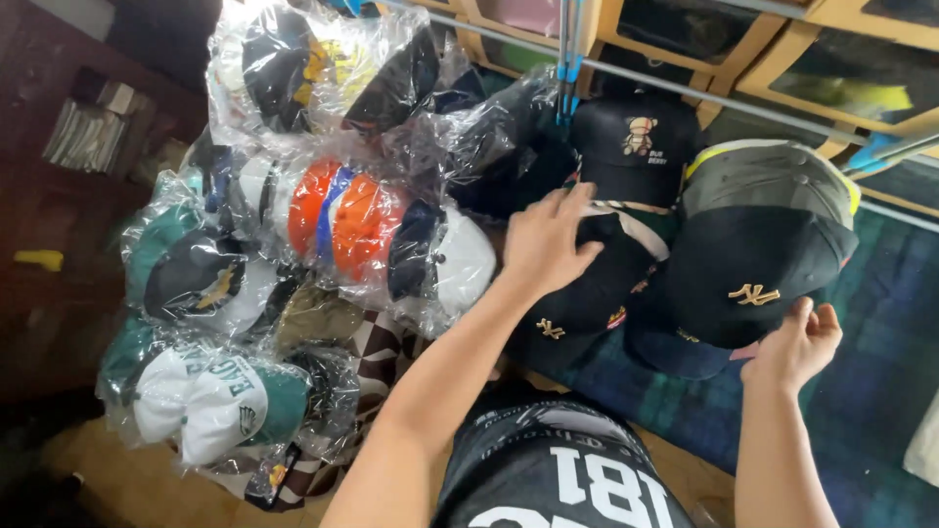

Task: The person packs baseball caps into clear plastic bags by hand, arranging the caps in stacks and smoothing down the plastic bags on a flat surface.

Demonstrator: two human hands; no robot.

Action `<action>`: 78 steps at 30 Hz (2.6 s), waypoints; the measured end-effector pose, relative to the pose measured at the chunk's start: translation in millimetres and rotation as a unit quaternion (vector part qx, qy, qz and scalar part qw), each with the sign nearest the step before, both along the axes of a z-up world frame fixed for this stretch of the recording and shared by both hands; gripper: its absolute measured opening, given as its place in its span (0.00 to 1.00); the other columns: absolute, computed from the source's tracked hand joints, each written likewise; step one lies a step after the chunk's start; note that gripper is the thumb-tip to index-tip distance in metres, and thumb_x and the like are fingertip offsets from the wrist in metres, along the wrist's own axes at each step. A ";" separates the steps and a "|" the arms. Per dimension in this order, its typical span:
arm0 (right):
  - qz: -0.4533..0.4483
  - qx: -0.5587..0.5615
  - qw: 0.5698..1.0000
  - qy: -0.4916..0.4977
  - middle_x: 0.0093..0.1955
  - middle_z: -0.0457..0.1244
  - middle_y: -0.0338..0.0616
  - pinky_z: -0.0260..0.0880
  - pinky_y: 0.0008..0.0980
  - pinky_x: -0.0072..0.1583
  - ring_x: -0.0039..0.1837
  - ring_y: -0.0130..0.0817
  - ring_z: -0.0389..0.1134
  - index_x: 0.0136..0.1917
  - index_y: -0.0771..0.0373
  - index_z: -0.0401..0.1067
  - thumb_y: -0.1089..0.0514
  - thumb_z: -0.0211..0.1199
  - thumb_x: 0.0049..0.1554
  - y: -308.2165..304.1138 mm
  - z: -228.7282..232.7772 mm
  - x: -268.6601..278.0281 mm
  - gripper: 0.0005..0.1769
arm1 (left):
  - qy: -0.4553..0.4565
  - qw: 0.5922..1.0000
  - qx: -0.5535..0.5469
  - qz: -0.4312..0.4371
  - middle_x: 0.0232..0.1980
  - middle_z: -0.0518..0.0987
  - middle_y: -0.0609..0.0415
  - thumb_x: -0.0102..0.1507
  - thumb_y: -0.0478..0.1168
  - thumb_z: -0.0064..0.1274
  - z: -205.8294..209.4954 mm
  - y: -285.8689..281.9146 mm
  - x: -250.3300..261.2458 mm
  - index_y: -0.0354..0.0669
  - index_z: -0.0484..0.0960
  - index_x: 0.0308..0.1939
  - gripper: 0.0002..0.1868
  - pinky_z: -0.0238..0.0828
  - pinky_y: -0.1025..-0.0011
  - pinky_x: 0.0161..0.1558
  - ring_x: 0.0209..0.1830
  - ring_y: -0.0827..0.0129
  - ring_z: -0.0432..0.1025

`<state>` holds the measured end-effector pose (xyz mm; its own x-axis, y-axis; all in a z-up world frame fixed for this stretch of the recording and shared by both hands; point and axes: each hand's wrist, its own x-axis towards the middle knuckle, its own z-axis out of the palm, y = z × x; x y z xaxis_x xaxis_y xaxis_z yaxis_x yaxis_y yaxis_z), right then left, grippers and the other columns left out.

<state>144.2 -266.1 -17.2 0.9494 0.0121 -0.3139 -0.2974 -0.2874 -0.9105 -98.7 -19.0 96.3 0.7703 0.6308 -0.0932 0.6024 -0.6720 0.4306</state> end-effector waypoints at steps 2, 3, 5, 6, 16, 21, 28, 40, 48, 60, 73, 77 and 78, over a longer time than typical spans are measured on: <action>0.031 -0.003 0.993 -0.112 0.59 0.59 0.40 0.67 0.28 0.64 0.62 0.30 0.65 0.67 0.58 0.61 0.52 0.61 0.68 -2.7 16.1 -17.8 0.19 | -0.048 0.973 0.174 0.144 0.61 0.72 0.51 0.50 0.65 0.70 12.4 1.5 -52.5 0.46 0.66 0.69 0.51 0.65 0.56 0.57 0.61 0.55 0.66; 0.026 -0.006 0.993 -0.114 0.59 0.59 0.40 0.67 0.28 0.64 0.62 0.30 0.65 0.67 0.58 0.61 0.52 0.61 0.68 -1.0 14.4 -26.1 0.19 | -0.050 0.974 0.170 0.140 0.61 0.72 0.51 0.50 0.65 0.70 4.2 0.0 -76.5 0.46 0.66 0.69 0.51 0.65 0.56 0.57 0.61 0.55 0.66; 0.043 0.095 0.981 -0.162 0.65 0.58 0.48 0.67 0.29 0.66 0.67 0.34 0.64 0.69 0.64 0.59 0.56 0.65 0.66 5.6 9.5 -46.7 0.25 | 0.104 0.954 0.127 0.252 0.61 0.68 0.47 0.40 0.77 0.72 -10.6 -1.2 -129.6 0.48 0.60 0.75 0.70 0.60 0.53 0.55 0.58 0.50 0.65; 0.040 0.093 0.981 -0.163 0.65 0.58 0.48 0.67 0.29 0.66 0.67 0.34 0.64 0.69 0.64 0.59 0.56 0.65 0.66 13.3 16.2 -55.0 0.25 | 0.103 0.955 0.125 0.248 0.61 0.68 0.47 0.40 0.77 0.72 -26.4 1.1 -145.2 0.48 0.60 0.75 0.70 0.60 0.53 0.55 0.58 0.50 0.65; 0.148 -0.062 0.817 -0.553 0.64 0.57 0.60 0.62 0.58 0.64 0.65 0.60 0.60 0.61 0.71 0.61 0.56 0.62 0.71 84.7 119.8 -140.4 0.17 | -0.088 0.970 -0.093 0.209 0.53 0.69 0.49 0.48 0.33 0.69 30.2 36.6 -195.5 0.52 0.62 0.75 0.52 0.68 0.61 0.52 0.48 0.59 0.67; 0.318 0.016 0.864 -0.391 0.54 0.70 0.41 0.72 0.37 0.55 0.54 0.43 0.72 0.51 0.57 0.77 0.62 0.73 0.59 129.6 102.7 -200.0 0.08 | -0.266 0.942 -0.127 0.162 0.49 0.77 0.51 0.38 0.33 0.74 29.3 66.4 -238.2 0.57 0.79 0.66 0.49 0.76 0.66 0.48 0.46 0.59 0.78; 0.398 0.239 0.848 0.257 0.54 0.65 0.58 0.78 0.56 0.45 0.49 0.49 0.73 0.83 0.64 0.42 0.66 0.64 0.54 147.7 132.4 -251.9 0.50 | -0.490 0.776 -0.373 0.134 0.51 0.75 0.50 0.45 0.25 0.74 56.1 89.4 -249.0 0.38 0.71 0.70 0.49 0.76 0.75 0.52 0.45 0.72 0.75; 0.418 0.146 0.893 -0.084 0.41 0.71 0.60 0.77 0.29 0.36 0.35 0.34 0.72 0.81 0.59 0.51 0.72 0.67 0.52 52.7 164.4 -209.5 0.48 | -0.435 0.811 -0.361 0.152 0.46 0.81 0.43 0.41 0.35 0.82 49.9 49.8 -143.8 0.40 0.74 0.67 0.51 0.79 0.70 0.48 0.44 0.64 0.77; 0.257 0.289 0.920 -0.063 0.47 0.70 0.55 0.77 0.27 0.42 0.41 0.31 0.71 0.78 0.59 0.58 0.75 0.62 0.55 -9.5 159.1 -142.5 0.40 | -0.477 0.864 -0.161 0.016 0.68 0.74 0.40 0.54 0.73 0.63 70.9 0.8 -71.5 0.50 0.60 0.79 0.58 0.57 0.52 0.68 0.64 0.55 0.69; 0.156 0.523 0.682 0.486 0.39 0.69 0.61 0.82 0.39 0.46 0.44 0.48 0.76 0.35 0.66 0.67 0.50 0.59 0.59 -97.4 111.2 -52.7 0.18 | -0.475 0.867 -0.118 -0.097 0.70 0.66 0.37 0.38 0.56 0.80 67.9 -166.1 32.2 0.38 0.71 0.70 0.60 0.52 0.54 0.75 0.73 0.46 0.62; 0.027 0.339 0.915 0.216 0.29 0.62 0.44 0.62 0.13 0.33 0.27 0.24 0.61 0.50 0.57 0.69 0.48 0.69 0.62 -162.4 53.1 40.4 0.14 | -0.537 0.829 -0.066 0.141 0.26 0.76 0.54 0.69 0.38 0.53 82.1 -128.9 28.5 0.47 0.77 0.33 0.08 0.69 0.71 0.31 0.24 0.66 0.70; 0.014 0.339 0.914 0.223 0.25 0.61 0.43 0.60 0.16 0.32 0.22 0.25 0.59 0.43 0.53 0.69 0.48 0.72 0.60 -169.5 62.6 40.7 0.14 | -0.597 0.717 -0.284 0.221 0.32 0.71 0.54 0.60 0.26 0.52 88.4 -110.6 15.1 0.43 0.67 0.35 0.11 0.69 0.67 0.40 0.29 0.75 0.65; 0.010 0.340 0.914 0.222 0.25 0.61 0.43 0.60 0.16 0.32 0.22 0.25 0.59 0.43 0.53 0.69 0.48 0.72 0.60 -172.3 57.9 44.1 0.14 | -0.595 0.719 -0.286 0.218 0.32 0.71 0.54 0.60 0.26 0.52 84.0 -104.8 9.8 0.43 0.67 0.35 0.11 0.69 0.67 0.40 0.29 0.75 0.65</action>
